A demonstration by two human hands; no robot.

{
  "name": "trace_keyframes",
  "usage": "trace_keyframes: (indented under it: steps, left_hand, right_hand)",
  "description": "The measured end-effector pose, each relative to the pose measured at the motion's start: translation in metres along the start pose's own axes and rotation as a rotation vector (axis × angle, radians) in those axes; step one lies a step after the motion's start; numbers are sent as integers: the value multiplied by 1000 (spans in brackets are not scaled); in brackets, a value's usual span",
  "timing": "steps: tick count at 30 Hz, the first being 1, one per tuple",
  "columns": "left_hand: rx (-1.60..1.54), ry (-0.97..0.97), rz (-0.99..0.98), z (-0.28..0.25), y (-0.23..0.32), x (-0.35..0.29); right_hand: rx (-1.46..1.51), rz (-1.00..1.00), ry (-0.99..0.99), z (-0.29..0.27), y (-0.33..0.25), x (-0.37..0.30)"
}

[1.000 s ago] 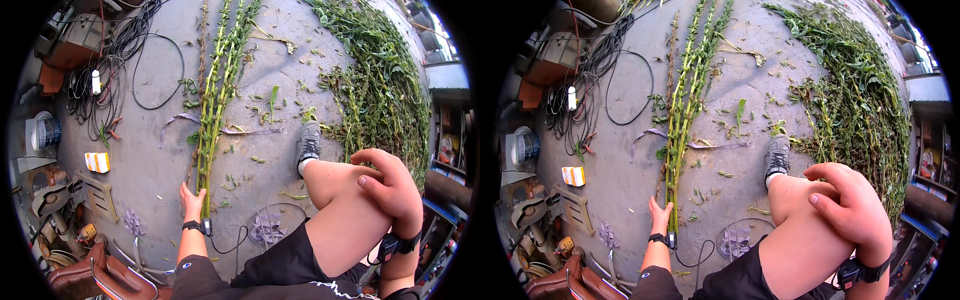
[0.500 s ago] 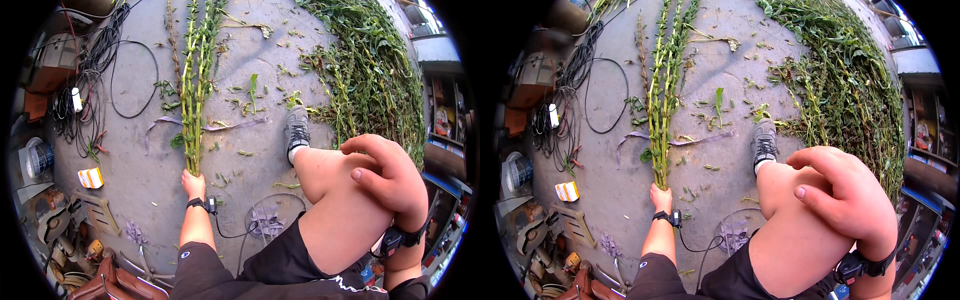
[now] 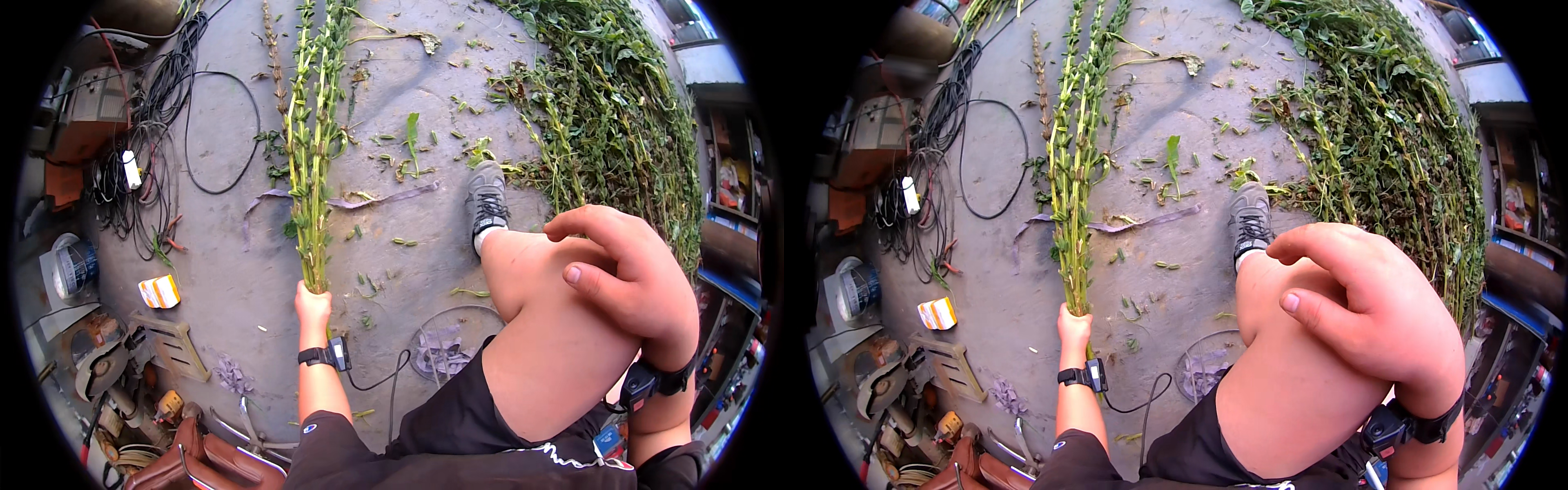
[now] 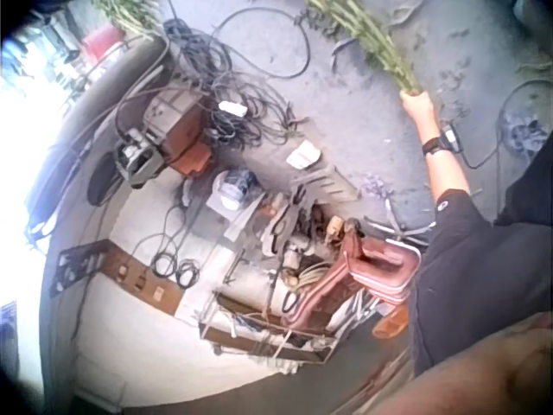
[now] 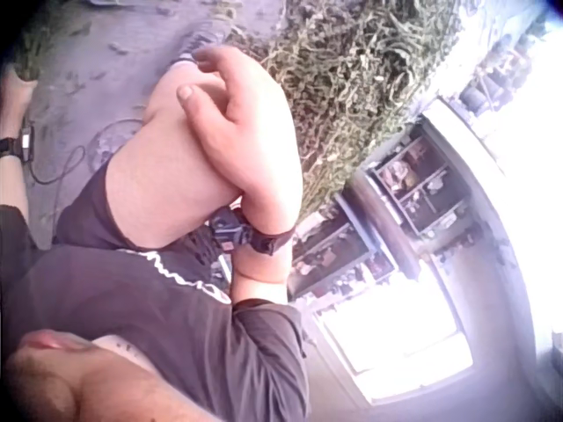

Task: The person sits on a concrete floor and strips leaves and small pods from long green plant stems by hand. They pick up individual stems from a large pile, pull off the foliage, and place the cleaned stems onto a separate pile on the floor.

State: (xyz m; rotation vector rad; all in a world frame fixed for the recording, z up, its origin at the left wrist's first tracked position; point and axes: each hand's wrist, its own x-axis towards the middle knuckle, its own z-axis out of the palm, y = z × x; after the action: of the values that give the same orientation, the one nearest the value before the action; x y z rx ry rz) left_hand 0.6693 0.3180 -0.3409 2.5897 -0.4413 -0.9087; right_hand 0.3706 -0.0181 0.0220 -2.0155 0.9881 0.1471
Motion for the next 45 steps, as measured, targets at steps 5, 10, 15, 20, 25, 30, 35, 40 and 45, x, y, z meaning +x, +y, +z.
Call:
trace_keyframes:
  steps: [5, 10, 15, 20, 25, 30, 35, 40, 45]
  left_hand:
    - [48, 40, 50, 1, 35, 11]
    - [109, 57, 94, 35, 55, 58]
    - [65, 13, 117, 71, 24, 80]
    - [-26, -140, 175, 53, 10, 73]
    - [-351, -240, 16, -4, -55, 49]
    - [77, -258, 12, -11, -84, -2]
    - [167, -169, -57, 42, -70, -12]
    - [238, -281, -221, 50, -49, 3]
    - [111, -230, -153, 33, -48, -14]
  right_hand:
    - [10, -20, 15, 1, -2, 0]
    - [79, 7, -5, -2, 2, 1]
    - [144, 94, 38, -5, 8, -1]
    - [156, 92, 44, -4, 9, 2]
    - [223, 96, 60, 3, 0, 2]
    - [238, 80, 60, 7, -4, 0]
    - [182, 75, 61, 3, -2, -3]
    - [221, 78, 69, -6, -4, -4]
    - [144, 9, 13, -8, -2, -2]
